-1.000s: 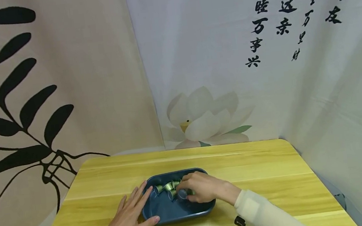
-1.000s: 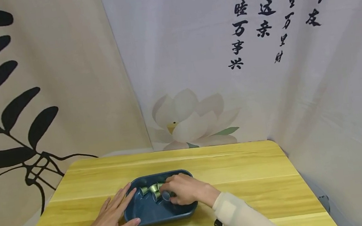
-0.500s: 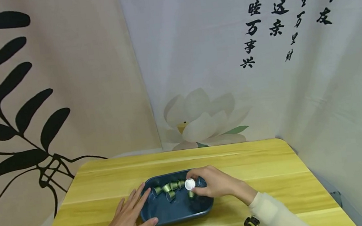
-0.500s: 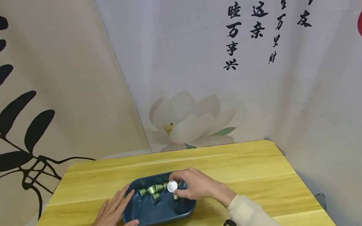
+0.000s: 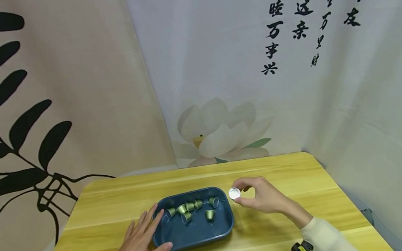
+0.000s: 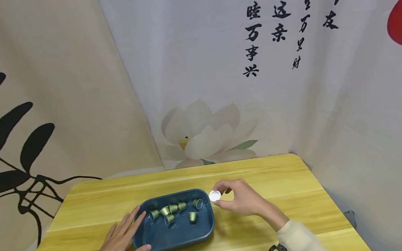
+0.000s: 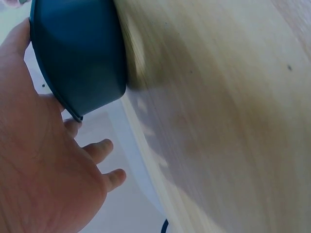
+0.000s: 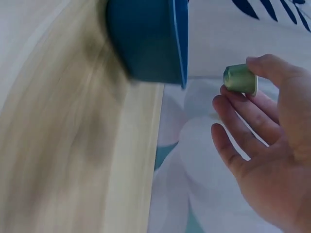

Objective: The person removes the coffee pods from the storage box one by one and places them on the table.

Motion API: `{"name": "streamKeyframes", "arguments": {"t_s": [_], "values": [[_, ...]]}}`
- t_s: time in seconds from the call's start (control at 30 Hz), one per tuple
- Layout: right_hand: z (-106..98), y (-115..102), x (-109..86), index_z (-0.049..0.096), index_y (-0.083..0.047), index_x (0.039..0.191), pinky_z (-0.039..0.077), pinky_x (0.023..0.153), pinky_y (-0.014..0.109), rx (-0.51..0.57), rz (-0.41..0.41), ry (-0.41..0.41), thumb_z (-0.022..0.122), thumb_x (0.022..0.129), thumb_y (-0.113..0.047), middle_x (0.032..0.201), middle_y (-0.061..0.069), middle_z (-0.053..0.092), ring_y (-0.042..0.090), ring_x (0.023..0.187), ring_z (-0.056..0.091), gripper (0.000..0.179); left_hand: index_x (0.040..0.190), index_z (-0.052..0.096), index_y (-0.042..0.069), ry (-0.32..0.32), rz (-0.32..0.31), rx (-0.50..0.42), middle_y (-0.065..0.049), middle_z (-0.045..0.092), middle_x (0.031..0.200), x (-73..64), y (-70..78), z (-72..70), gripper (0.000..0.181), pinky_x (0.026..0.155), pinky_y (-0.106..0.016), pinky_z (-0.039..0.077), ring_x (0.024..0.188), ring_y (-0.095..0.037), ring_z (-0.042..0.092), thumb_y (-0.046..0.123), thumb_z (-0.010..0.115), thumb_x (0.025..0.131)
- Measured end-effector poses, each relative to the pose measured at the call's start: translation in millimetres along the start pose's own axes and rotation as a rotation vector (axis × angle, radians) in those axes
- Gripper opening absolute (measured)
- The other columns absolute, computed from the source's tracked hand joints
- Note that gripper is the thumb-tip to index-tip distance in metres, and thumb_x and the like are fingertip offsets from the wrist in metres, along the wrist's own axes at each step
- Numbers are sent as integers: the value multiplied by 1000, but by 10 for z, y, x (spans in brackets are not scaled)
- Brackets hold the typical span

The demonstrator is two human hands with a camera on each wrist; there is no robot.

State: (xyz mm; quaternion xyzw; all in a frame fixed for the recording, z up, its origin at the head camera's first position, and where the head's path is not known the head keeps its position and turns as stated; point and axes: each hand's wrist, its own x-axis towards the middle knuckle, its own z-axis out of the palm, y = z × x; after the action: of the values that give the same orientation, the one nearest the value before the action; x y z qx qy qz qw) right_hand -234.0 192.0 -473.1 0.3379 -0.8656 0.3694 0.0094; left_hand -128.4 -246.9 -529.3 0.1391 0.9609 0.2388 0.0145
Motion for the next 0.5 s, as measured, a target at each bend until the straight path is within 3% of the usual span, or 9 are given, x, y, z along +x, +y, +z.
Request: {"name": "streamKeyframes", "arguments": {"t_s": [0.2,0.5], "values": [[-54,233,-149,80,-19,124,65,95,34,14,54,-12,88,100,-25,115,-10,82,11,104,76,26,181,30,30,3,2,7,-7,18,192,7,-7,-11,94,123,-94,21,170,-59,29,70,68,105],[45,523,-261,81,-17,120,65,95,43,0,147,-50,89,99,-20,110,-9,83,9,103,75,23,181,30,30,-25,-15,-7,-9,17,192,13,-21,-9,95,124,-95,17,170,-60,26,72,67,105]]}}
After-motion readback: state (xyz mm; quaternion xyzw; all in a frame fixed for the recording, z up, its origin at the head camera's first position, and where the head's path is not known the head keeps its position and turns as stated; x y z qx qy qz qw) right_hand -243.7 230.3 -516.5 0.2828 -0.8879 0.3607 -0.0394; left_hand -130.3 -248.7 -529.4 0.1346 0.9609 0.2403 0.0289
